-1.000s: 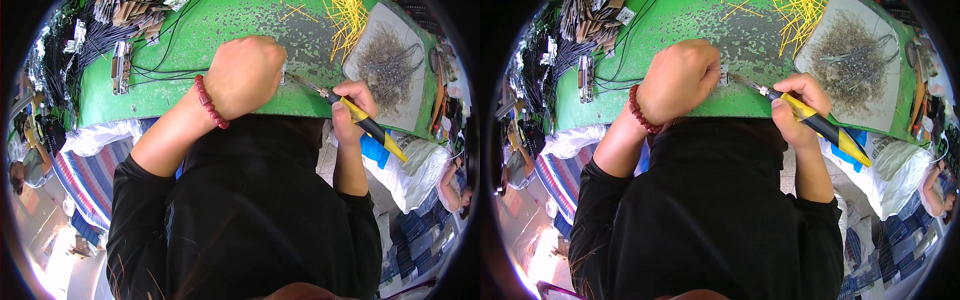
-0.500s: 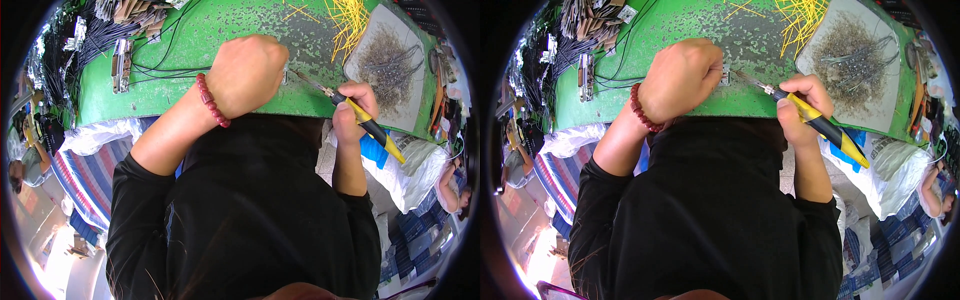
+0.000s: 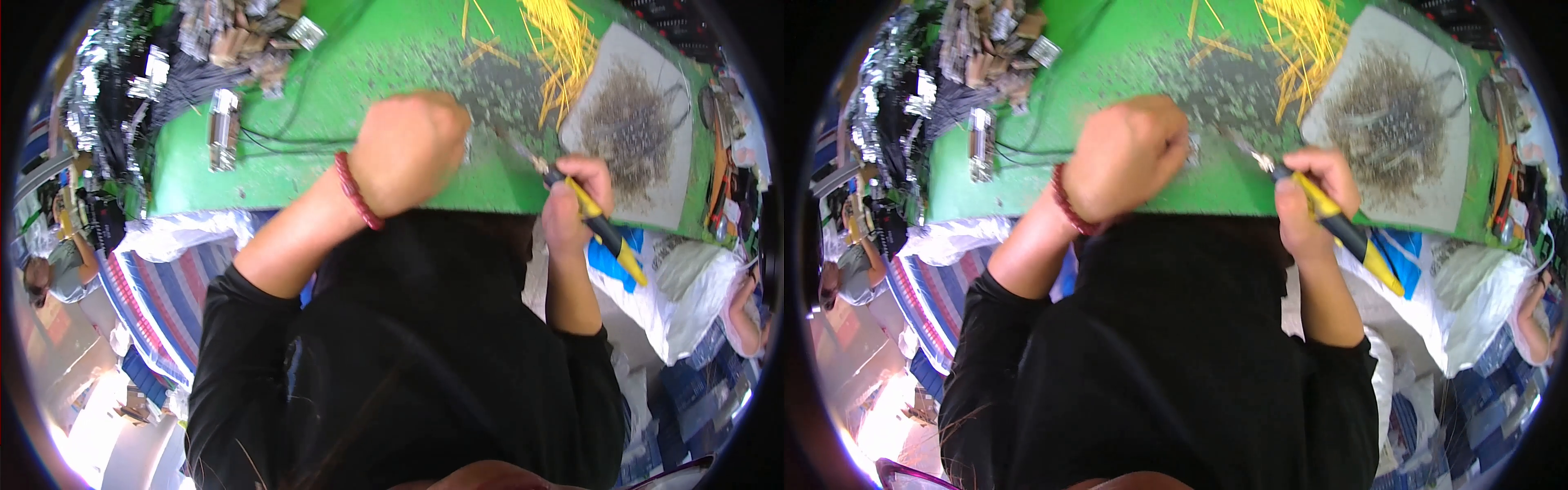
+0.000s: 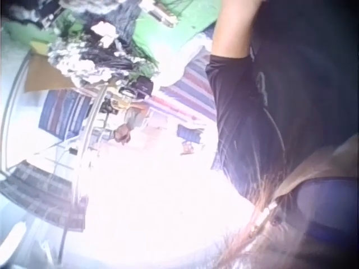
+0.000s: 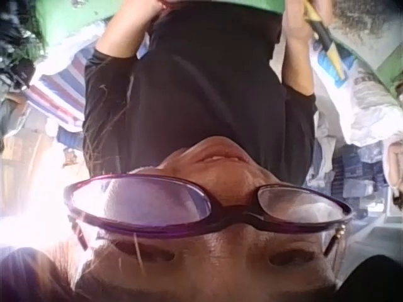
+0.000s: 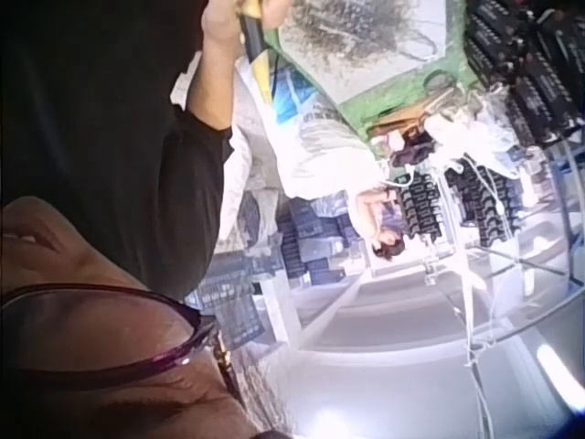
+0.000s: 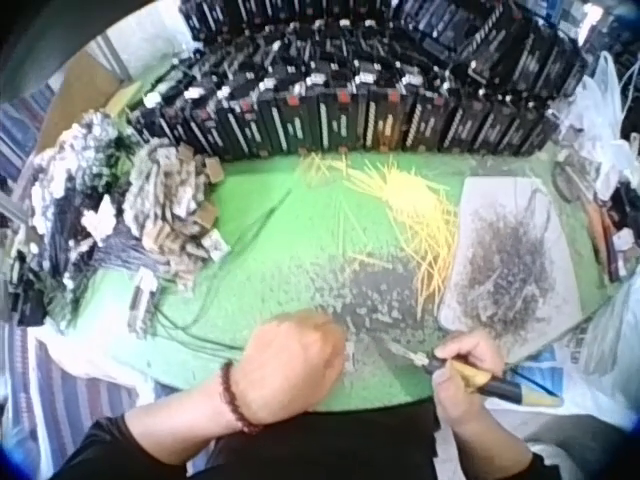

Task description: Assembling electrical components by cutting and connecting wires at a workbench.

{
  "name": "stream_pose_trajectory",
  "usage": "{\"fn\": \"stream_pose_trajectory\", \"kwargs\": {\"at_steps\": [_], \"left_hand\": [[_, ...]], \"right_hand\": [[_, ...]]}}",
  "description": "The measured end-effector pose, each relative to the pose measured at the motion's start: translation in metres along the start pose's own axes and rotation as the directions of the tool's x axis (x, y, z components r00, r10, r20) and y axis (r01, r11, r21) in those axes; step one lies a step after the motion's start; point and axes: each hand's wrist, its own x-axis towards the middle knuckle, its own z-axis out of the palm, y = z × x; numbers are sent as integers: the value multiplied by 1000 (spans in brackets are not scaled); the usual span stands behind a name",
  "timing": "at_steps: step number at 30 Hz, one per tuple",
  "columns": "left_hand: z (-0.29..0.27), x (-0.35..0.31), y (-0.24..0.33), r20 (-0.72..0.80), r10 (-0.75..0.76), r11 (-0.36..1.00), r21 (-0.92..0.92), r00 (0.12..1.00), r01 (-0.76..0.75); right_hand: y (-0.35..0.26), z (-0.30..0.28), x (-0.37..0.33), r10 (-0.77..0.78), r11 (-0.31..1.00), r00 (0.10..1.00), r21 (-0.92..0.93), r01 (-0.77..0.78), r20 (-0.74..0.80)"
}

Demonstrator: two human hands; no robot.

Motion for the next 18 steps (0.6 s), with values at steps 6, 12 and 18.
{"fn": "stream_pose_trajectory", "kwargs": {"at_steps": [6,12,18], "left_hand": [[-26,15,-21,-55,-16,971,-238,998,3],[-61,80,-68,-234,-339,783,467,911,411],[-55,82,-91,-94,-423,747,527,901,405]], "right_hand": [[2,-4,-3,17,1000,999,-13,-17,30],[-1,0,-2,31,999,999,23,-32,8],[-3,3,0,6,1000,1000,-1,-6,18]]}}
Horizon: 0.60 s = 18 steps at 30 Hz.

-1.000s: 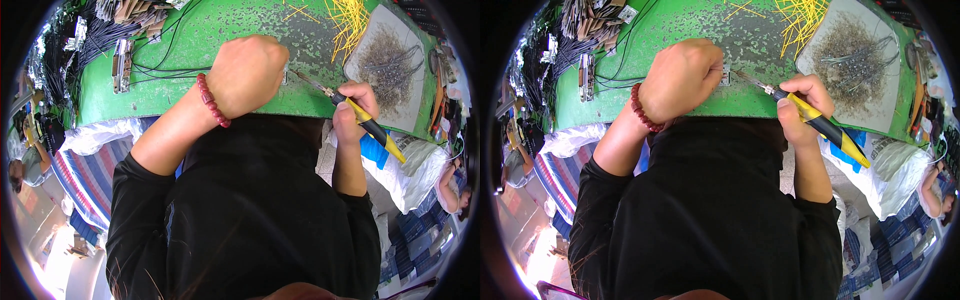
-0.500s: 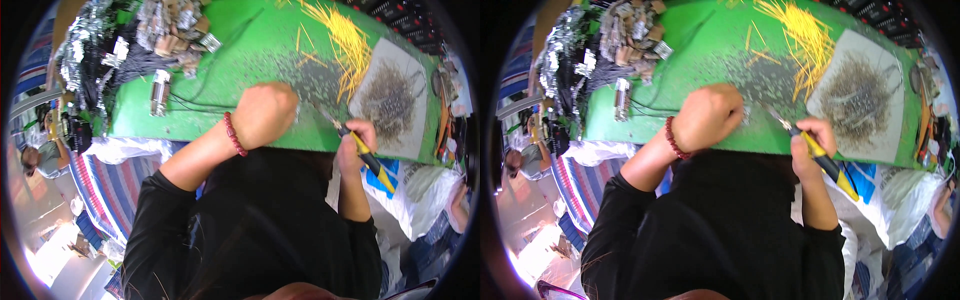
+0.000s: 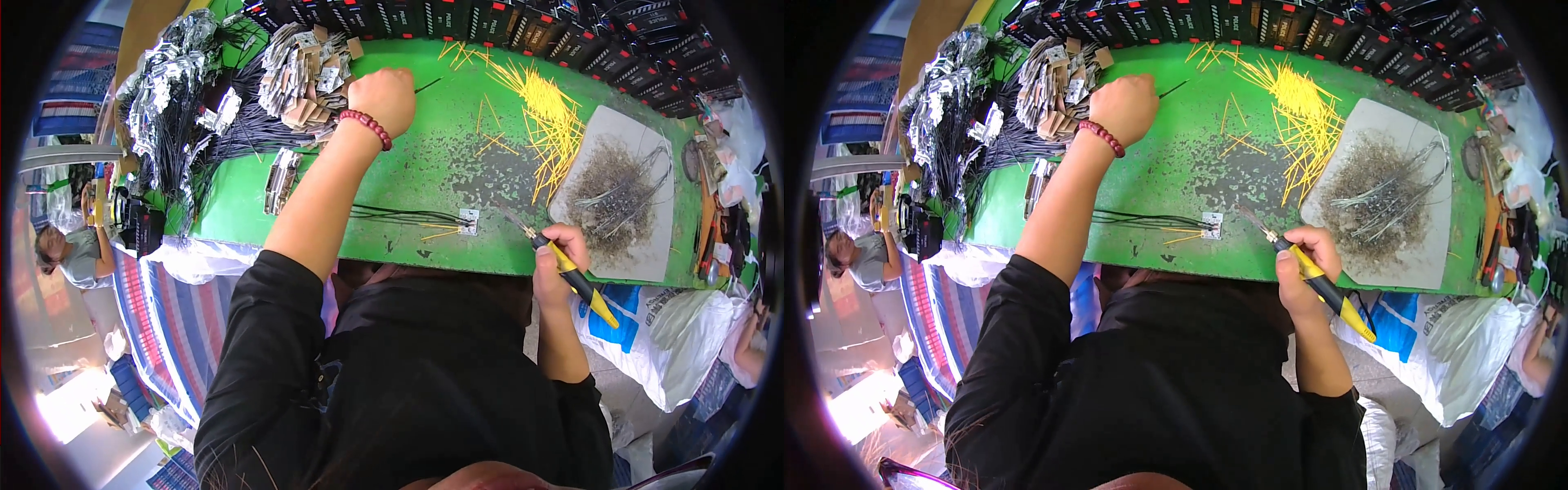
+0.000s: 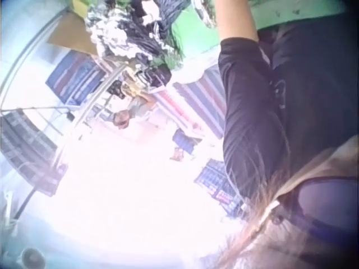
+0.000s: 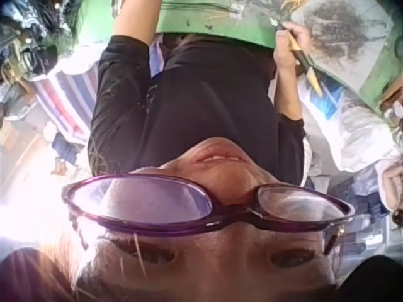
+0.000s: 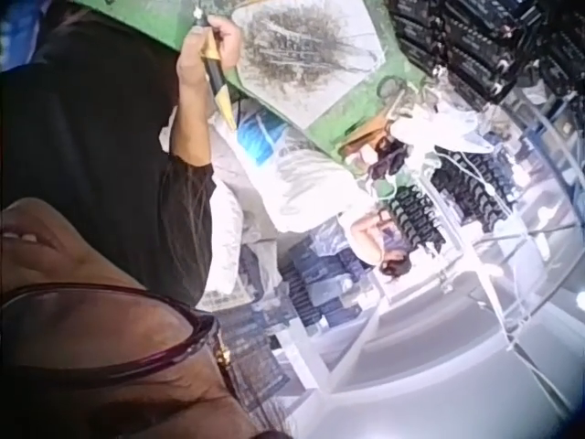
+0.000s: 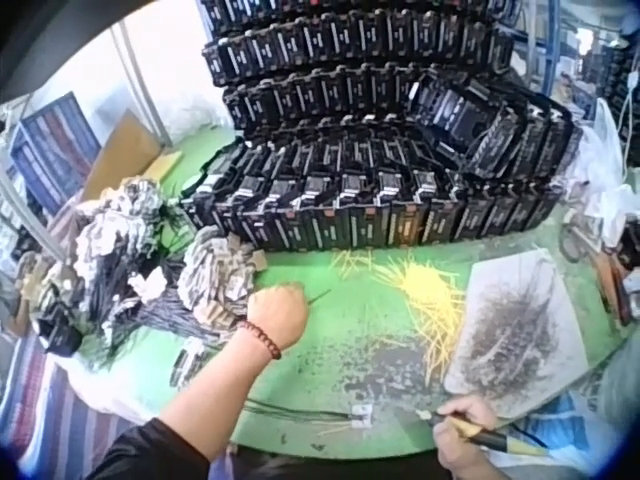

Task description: Assembling electrical components by cutting and connecting wires at a workbench.

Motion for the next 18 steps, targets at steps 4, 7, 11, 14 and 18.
{"fn": "stream_pose_trajectory", "kwargs": {"at_steps": [4,7,11,14,18], "left_hand": [[1,-20,-6,-159,122,962,-225,980,-156],[-11,-57,0,-322,199,847,-418,926,-327],[-27,-99,13,-376,223,757,-514,899,-403],[-28,-117,17,-349,230,717,-571,909,-400],[-28,-129,18,-291,240,679,-632,926,-374]], "right_hand": [[-2,-2,-1,14,1000,1000,-11,-14,2],[-16,11,9,126,992,992,26,-126,1],[-38,33,43,51,982,987,-187,-22,153],[-44,69,71,-108,993,987,67,100,120],[-38,83,75,-90,996,979,25,87,184]]}}
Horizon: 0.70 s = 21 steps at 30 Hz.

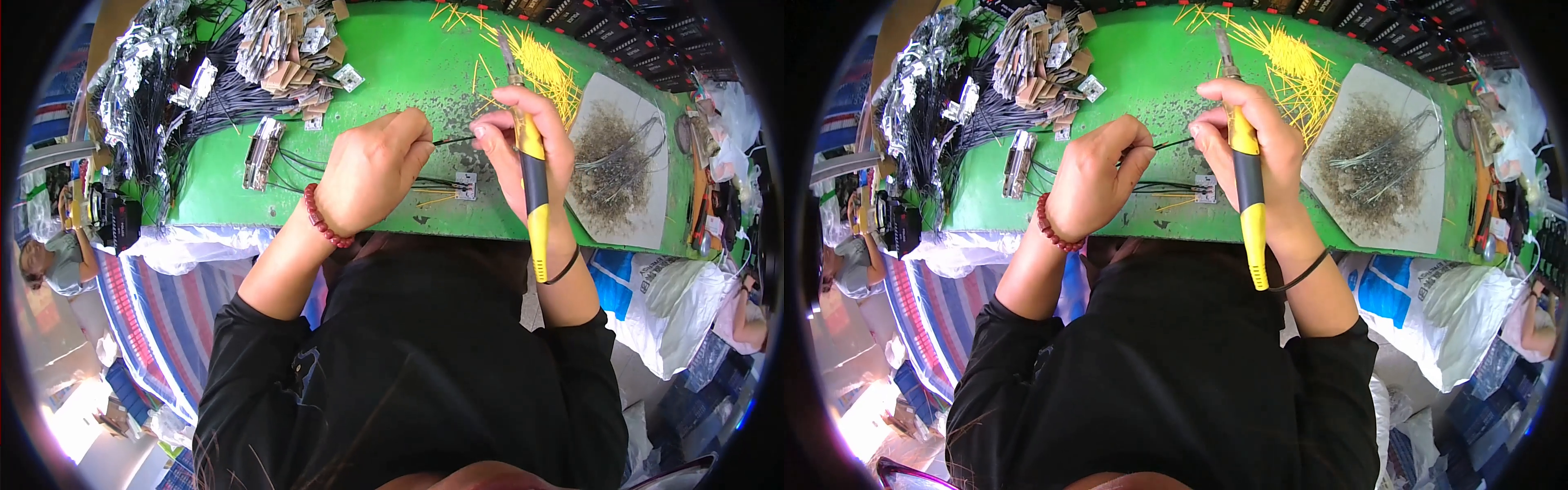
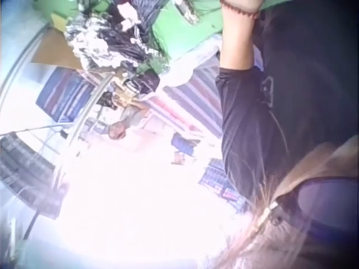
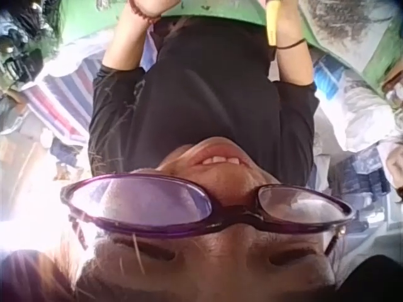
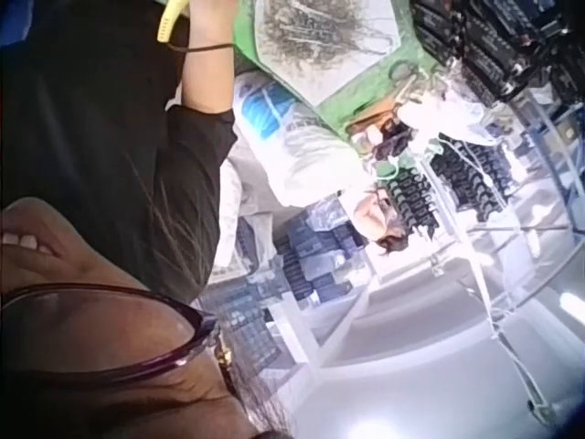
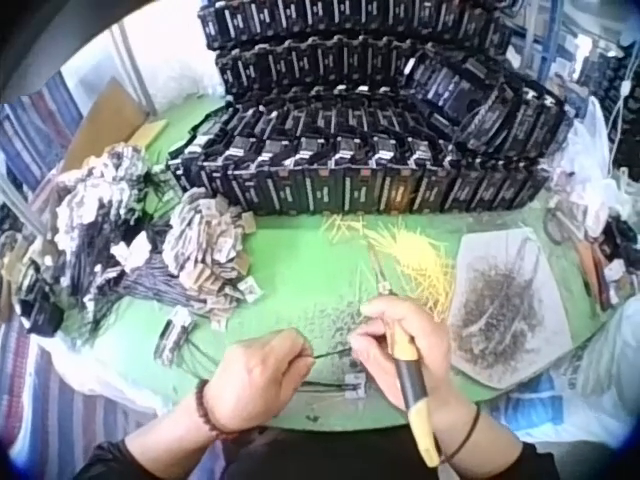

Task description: Assembling electrical components by cutting and connecting wires at a workbench.

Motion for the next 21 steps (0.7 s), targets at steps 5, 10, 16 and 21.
{"fn": "stream_pose_trajectory", "kwargs": {"at_steps": [5,10,16,21], "left_hand": [[10,-4,0,-96,172,979,-95,980,-181],[12,-10,2,79,2,988,-151,997,10],[21,-11,-4,1,23,967,-255,1000,-22],[18,-10,4,-38,-22,979,-205,999,13]], "right_hand": [[4,5,1,114,993,993,47,-112,-36],[-7,4,-3,87,991,996,103,-83,-33],[4,-1,-23,-303,928,940,-178,328,157],[9,1,-33,-56,990,995,-127,66,77]]}}
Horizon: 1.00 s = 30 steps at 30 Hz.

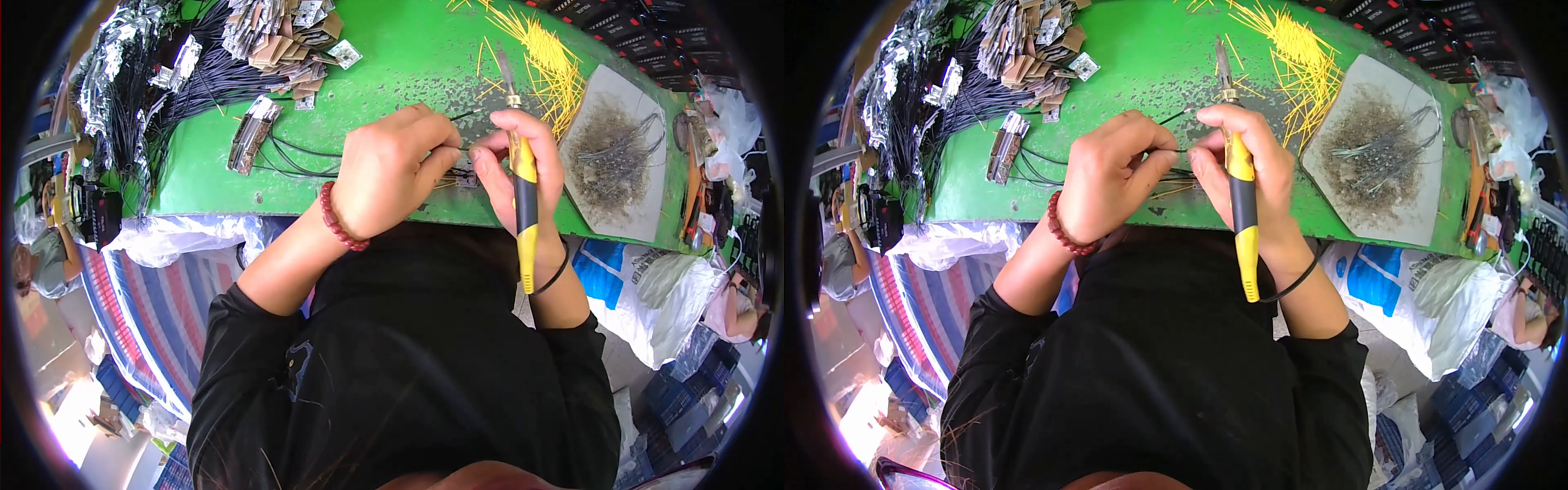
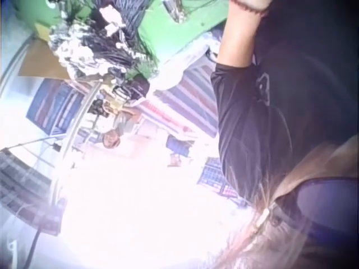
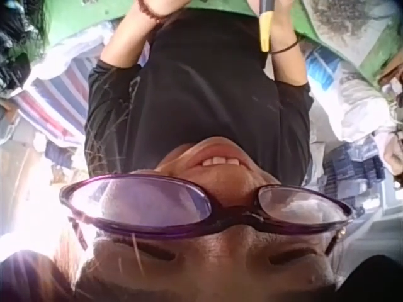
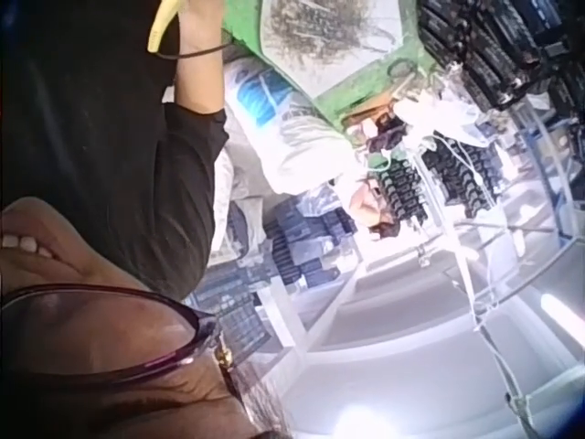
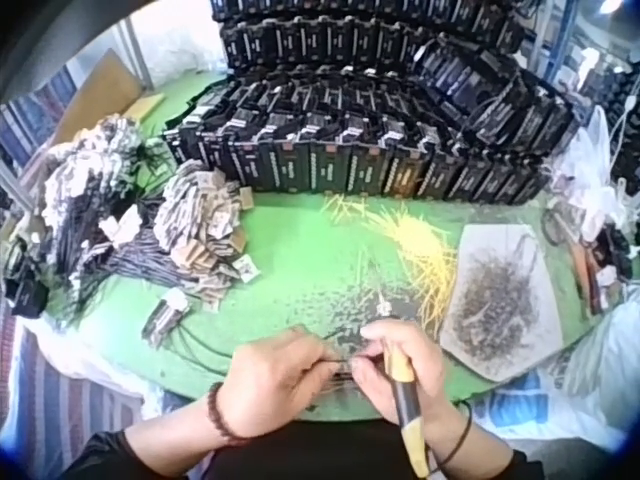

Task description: Assembling electrical components by cutting and connecting wires at a workbench.

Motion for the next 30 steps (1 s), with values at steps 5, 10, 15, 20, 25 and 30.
{"fn": "stream_pose_trajectory", "kwargs": {"at_steps": [5,10,15,20,25,30], "left_hand": [[11,-3,-3,-111,64,992,114,992,-51],[12,-5,-5,-124,13,998,56,992,-6],[9,-6,-3,-89,30,998,58,996,-25],[10,-8,-3,-66,38,999,23,997,-37],[12,-7,-6,-100,107,990,-78,989,-115],[12,-9,-6,-91,19,998,-64,996,-25]], "right_hand": [[7,7,-8,8,999,987,47,-1,-162],[8,1,-12,-106,992,990,55,111,-96],[7,3,-11,-153,986,982,48,159,-108],[2,1,-6,-166,985,986,-59,164,-24],[0,2,-7,-72,997,995,19,73,-62],[4,-11,-5,45,989,998,141,-37,-53]]}}
